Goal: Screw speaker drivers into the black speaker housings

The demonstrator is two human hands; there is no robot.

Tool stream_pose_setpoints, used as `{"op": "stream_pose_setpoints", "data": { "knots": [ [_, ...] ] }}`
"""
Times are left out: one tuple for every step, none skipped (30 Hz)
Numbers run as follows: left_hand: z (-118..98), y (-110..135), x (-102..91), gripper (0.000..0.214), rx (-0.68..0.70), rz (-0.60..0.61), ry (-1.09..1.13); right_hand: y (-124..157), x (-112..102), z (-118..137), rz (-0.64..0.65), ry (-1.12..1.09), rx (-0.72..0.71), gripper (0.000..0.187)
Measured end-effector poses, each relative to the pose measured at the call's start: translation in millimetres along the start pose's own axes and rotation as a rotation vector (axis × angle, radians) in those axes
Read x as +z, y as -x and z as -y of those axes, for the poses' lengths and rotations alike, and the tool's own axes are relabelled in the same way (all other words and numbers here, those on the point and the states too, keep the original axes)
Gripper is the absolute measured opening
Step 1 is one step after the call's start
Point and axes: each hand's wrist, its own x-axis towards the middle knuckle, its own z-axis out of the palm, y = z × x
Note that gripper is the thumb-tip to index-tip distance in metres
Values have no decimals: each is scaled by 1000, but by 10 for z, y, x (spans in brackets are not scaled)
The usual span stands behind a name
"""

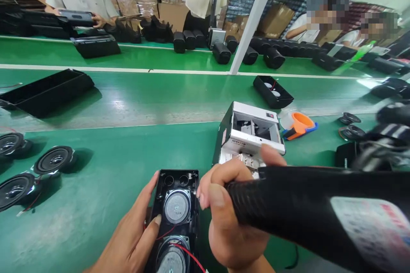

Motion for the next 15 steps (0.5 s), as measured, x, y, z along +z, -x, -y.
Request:
{"op": "stream_pose_setpoints", "data": {
  "knots": [
    [-1, -8, 1, 71, 6, -1, 15, 17, 1, -28, 16, 10, 11, 58],
    [-3, -14, 0, 72, 13, -3, 29, 36, -1, -53, 27, 15, 22, 58],
    [-5, -20, -2, 72, 23, -9, 39, 57, -4, -76, 31, 17, 33, 56],
    [-7, -23, -5, 72, 31, -13, 44, 77, -7, -98, 29, 17, 39, 56],
    [-8, -25, -9, 73, 37, -17, 45, 95, -12, -119, 24, 20, 46, 56],
    [-7, -25, -13, 73, 36, -18, 44, 110, -16, -139, 25, 22, 50, 56],
    [-5, -23, -16, 74, 34, -19, 41, 122, -20, -158, 32, 23, 55, 56],
    [0, -20, -17, 74, 31, -18, 38, 129, -24, -175, 41, 23, 60, 56],
    [6, -16, -17, 75, 28, -12, 35, 132, -29, -191, 50, 25, 61, 56],
    [13, -13, -16, 76, 29, -8, 32, 134, -34, -205, 59, 27, 60, 56],
    [20, -10, -14, 76, 33, -9, 29, 135, -39, -217, 66, 30, 57, 56],
    [25, -8, -12, 76, 35, -7, 27, 136, -45, -227, 70, 35, 52, 56],
    [27, -8, -12, 76, 36, -8, 25, 139, -50, -236, 77, 39, 52, 56],
    [26, -10, -13, 76, 36, -9, 23, 143, -54, -242, 88, 40, 51, 57],
    [23, -12, -15, 76, 36, -11, 21, 150, -57, -248, 95, 38, 55, 58]
  ]
}}
